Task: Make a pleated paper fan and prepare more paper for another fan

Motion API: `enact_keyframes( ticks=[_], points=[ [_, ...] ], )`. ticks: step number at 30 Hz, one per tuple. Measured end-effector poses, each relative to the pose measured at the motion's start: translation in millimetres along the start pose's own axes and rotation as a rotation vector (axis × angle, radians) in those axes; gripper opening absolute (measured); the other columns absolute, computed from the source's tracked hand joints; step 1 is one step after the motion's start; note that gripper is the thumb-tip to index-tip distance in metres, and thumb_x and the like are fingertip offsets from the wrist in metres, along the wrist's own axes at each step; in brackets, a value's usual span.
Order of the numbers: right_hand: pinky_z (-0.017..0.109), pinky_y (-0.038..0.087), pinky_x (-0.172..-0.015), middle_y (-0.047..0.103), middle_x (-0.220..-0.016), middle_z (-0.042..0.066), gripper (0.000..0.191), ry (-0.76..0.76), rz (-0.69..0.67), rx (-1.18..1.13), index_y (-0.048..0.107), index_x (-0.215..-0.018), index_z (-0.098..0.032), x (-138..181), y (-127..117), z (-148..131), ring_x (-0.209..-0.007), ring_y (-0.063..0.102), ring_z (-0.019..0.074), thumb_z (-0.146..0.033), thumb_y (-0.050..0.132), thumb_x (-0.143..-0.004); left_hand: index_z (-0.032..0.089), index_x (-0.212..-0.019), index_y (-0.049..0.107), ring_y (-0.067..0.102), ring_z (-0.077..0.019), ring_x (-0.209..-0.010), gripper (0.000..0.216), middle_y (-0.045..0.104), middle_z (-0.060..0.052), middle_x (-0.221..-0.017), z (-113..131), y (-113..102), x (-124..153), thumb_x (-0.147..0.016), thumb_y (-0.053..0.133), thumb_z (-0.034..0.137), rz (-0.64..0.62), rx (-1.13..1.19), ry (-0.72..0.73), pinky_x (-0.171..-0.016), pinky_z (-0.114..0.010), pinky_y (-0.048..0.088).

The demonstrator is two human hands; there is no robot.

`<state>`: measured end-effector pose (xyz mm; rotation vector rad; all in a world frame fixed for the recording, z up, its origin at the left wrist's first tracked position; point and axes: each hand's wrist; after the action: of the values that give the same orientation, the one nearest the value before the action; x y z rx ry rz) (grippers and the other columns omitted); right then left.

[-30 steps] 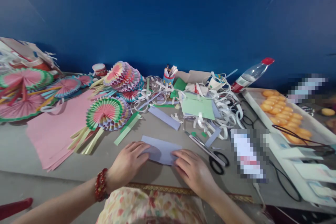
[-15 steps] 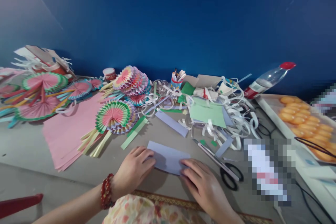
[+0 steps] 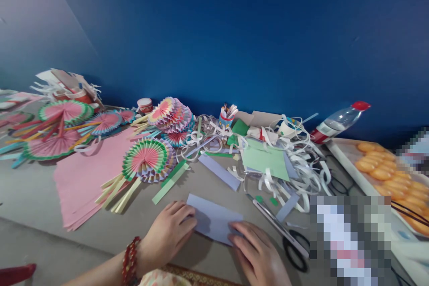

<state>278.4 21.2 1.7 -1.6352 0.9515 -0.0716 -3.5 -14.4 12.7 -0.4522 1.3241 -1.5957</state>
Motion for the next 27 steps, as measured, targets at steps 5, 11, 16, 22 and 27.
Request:
enact_keyframes(
  ticks=[5,11,16,22,27],
  points=[
    [0.033,0.057,-0.086,0.072,-0.112,0.008,0.031,0.003,0.009,0.023,0.067,-0.100,-0.022,1.7,0.4,0.2,-0.101,0.068,0.0211,-0.005,0.047,-0.086,0.019,-0.099,0.063,0.057,-0.0218,-0.092,0.019,0.065,-0.007,-0.105,-0.5,0.0,2.0,-0.097,0.045,0.014,0.009,-0.010,0.011,-0.080,-0.036,0.048],
    [0.036,0.058,-0.085,0.071,-0.112,0.009,0.027,0.050,-0.005,-0.003,0.069,-0.102,-0.022,2.4,-2.1,-2.5,-0.100,0.067,0.0226,-0.011,0.048,-0.092,0.020,-0.098,0.063,0.059,-0.0211,-0.092,0.019,0.067,-0.006,-0.103,-1.9,-3.2,1.5,-0.098,0.044,0.015,0.026,0.024,0.024,-0.080,-0.034,0.049],
    [0.036,0.058,-0.086,0.071,-0.112,0.009,0.023,0.080,-0.037,-0.041,0.071,-0.105,-0.023,0.9,-8.1,-5.8,-0.101,0.067,0.0232,-0.019,0.050,-0.096,0.020,-0.097,0.064,0.059,-0.0214,-0.091,0.020,0.067,-0.006,-0.102,-0.1,-5.0,1.1,-0.099,0.045,0.018,0.013,0.020,0.011,-0.079,-0.035,0.049],
    [0.037,0.058,-0.086,0.071,-0.113,0.009,0.022,0.101,-0.024,-0.061,0.071,-0.107,-0.023,4.2,-7.2,-5.7,-0.102,0.067,0.0235,-0.020,0.052,-0.096,0.020,-0.100,0.065,0.059,-0.0217,-0.094,0.020,0.066,-0.007,-0.106,-2.4,-0.8,4.7,-0.100,0.045,0.019,-0.045,0.027,-0.010,-0.083,-0.037,0.049],
    [0.036,0.059,-0.085,0.072,-0.111,0.009,0.022,0.104,-0.009,-0.068,0.071,-0.106,-0.022,5.9,-7.4,-4.2,-0.101,0.068,0.0230,-0.019,0.051,-0.097,0.020,-0.099,0.064,0.059,-0.0207,-0.094,0.020,0.066,-0.006,-0.105,-2.6,-0.4,5.4,-0.100,0.044,0.018,-0.041,0.039,-0.011,-0.084,-0.036,0.049]
  ],
)
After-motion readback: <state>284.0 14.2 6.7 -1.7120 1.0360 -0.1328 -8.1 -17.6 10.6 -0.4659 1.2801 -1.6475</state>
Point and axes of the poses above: each hand's wrist, its own x-axis away from the middle knuckle, its own y-axis out of the palm, z = x × y
